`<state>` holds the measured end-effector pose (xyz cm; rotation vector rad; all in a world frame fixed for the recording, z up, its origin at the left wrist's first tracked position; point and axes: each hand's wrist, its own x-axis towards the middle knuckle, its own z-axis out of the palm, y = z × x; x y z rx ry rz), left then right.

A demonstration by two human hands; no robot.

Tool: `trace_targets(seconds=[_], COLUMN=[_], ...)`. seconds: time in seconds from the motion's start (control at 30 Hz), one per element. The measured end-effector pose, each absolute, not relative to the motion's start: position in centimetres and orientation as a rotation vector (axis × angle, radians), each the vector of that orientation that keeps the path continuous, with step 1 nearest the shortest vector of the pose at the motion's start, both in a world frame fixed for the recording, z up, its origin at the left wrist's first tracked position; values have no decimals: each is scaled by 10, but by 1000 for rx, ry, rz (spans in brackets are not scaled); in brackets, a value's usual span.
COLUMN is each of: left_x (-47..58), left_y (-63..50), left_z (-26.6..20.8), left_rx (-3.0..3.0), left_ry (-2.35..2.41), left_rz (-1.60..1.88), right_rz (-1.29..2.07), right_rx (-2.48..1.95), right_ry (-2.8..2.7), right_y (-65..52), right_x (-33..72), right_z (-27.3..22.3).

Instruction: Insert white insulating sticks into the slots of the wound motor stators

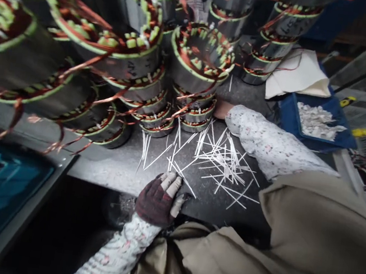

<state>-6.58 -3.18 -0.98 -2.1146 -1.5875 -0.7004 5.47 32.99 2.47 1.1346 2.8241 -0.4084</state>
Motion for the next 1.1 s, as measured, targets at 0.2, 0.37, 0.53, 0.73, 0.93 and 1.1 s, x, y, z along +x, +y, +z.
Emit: trace_targets(seconds=[0.2, 0.37, 0.53, 0.73, 0.93, 1.1], left_x=[-65, -67, -77, -87, -76, -74], left_y=[-31, -31, -32, -28, -28, -28], left_z=[-12, -15, -21, -28, -25, -26], left_rx=[-2081, -2045, -2018, -2077, -2030, -2028], left_ry=[-1569, -1543, -1533, -1493, -1604, -1626], left_rz=[-739, -767, -795, -819, -851, -870], right_rz=[-375, -589, -572, -727, -518, -418], right_rx=[754, 605, 1444, 1405, 2109, 2330], right_ry=[2852, 2863, 2686, 2828, 2779, 2298], right_y=[284, 231, 194, 128, 189, 230], right_x=[114, 162, 198, 183, 264, 314], right_z=[6, 9, 2, -31, -30, -35])
